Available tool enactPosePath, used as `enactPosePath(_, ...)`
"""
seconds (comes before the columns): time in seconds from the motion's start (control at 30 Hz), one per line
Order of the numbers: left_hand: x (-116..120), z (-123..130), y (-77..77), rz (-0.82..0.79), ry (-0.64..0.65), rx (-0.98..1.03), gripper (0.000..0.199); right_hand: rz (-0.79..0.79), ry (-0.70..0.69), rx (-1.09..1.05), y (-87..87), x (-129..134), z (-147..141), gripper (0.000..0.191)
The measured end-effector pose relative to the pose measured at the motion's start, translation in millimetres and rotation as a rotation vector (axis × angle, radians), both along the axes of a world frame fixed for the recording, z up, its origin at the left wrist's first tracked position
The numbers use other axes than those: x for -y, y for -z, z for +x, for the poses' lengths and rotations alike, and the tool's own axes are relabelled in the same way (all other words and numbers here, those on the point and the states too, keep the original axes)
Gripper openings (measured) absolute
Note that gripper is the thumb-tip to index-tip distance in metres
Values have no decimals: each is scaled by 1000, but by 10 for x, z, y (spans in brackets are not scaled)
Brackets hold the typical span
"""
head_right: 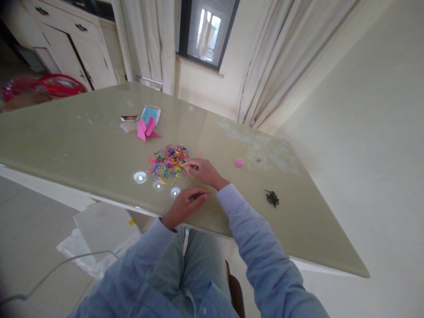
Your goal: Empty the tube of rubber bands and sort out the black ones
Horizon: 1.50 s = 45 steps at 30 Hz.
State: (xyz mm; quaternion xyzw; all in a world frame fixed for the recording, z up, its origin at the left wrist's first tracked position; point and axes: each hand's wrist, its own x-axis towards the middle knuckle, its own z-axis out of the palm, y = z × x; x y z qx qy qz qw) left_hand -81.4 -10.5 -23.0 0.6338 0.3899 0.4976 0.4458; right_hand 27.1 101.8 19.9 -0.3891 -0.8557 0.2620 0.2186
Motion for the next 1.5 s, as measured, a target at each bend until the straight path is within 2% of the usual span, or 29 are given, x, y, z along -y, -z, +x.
enactPosePath(0.17,2,11,-1,15,-5,-1,19,49,-102,150,143,-132,-100,19)
enactPosePath(0.43,11,0,-15,9,-3,-13,19,74,-45,123,191,-128,115,21)
enactPosePath(0.63,11,5,-18,6,-16,-19,20,77,11,158,188,-154,72,20)
enactPosePath(0.83,15,-3,-19,6,-21,-18,20,90,87,175,215,-170,24,27)
enactPosePath(1.03,18,-2,-17,-6,-22,-23,20,65,153,129,236,-181,13,15)
enactPosePath(1.2,16,-4,-18,-1,-21,-27,19,66,125,111,236,-187,39,21)
enactPosePath(1.33,18,-8,-34,7,-21,-28,19,99,88,103,256,-189,42,15)
enactPosePath(1.5,20,-10,-43,-3,-24,-39,19,138,107,100,268,-159,38,18)
